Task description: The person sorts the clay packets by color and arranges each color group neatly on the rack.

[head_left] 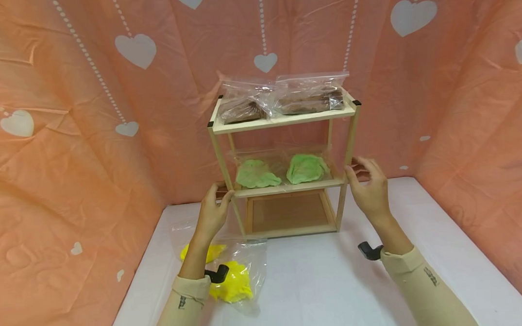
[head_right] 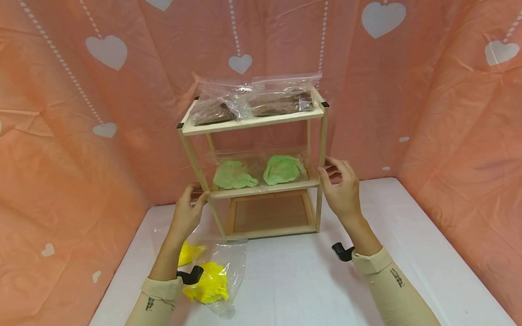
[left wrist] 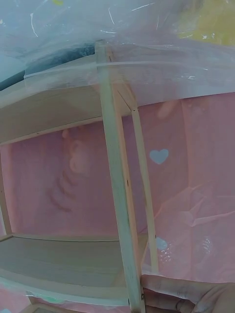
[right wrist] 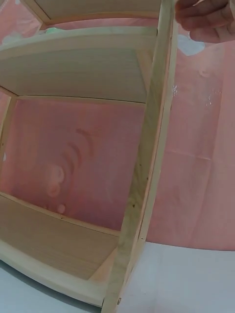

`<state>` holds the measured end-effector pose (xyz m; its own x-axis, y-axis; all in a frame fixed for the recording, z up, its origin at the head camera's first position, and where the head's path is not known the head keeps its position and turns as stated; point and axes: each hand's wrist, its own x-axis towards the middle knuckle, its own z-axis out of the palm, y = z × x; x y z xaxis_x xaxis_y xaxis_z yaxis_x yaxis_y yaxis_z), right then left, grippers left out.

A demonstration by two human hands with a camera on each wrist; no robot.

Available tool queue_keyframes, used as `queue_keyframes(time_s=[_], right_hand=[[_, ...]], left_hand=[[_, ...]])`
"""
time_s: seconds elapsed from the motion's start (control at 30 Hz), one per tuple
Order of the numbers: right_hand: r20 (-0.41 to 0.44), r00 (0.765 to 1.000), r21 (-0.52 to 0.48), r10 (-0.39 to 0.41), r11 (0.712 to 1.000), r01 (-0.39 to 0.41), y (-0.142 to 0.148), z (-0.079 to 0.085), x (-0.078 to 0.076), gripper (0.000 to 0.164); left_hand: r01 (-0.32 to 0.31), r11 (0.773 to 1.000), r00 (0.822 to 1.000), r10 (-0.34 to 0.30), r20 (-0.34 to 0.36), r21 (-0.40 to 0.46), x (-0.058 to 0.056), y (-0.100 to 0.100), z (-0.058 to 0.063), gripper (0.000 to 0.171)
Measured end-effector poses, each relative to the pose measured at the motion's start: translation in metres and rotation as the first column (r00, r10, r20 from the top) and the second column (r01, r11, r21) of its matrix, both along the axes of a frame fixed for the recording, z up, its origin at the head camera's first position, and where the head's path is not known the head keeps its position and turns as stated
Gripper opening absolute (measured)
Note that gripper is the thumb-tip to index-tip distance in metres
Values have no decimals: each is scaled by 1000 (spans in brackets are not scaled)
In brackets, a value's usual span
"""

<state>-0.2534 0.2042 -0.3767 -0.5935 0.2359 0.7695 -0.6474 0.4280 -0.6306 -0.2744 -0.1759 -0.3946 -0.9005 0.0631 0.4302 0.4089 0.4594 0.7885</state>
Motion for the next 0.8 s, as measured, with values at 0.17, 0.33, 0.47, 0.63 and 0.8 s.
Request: queue_keyframes(time_s=[0.17,0.33,0.47,0.63,0.8], right_hand=[[62,998,18,-14,1000,13,10,-15,-15,23],[86,996,8,23,1000,-24,14,-17,-17,24],[107,994,6,34,999,-35,16,-17,-17,25],[135,990,-2,45,999,-45,16,-15,-15,25],[133,989,-8,64,998,-64,15,-15,-16,25]], left_hand=[[9,1000,1000,-9,8,-1,1,-2,0,37],[12,1000,999,-12,32,-11,6,-9,-4,31],[-10,999,997,13,71,-50,15,-19,-14,27],[-16,996,994,25,110,-85,29,-31,-27,26],[-30,990,990,49,133,-137,44,-42,-38,26]])
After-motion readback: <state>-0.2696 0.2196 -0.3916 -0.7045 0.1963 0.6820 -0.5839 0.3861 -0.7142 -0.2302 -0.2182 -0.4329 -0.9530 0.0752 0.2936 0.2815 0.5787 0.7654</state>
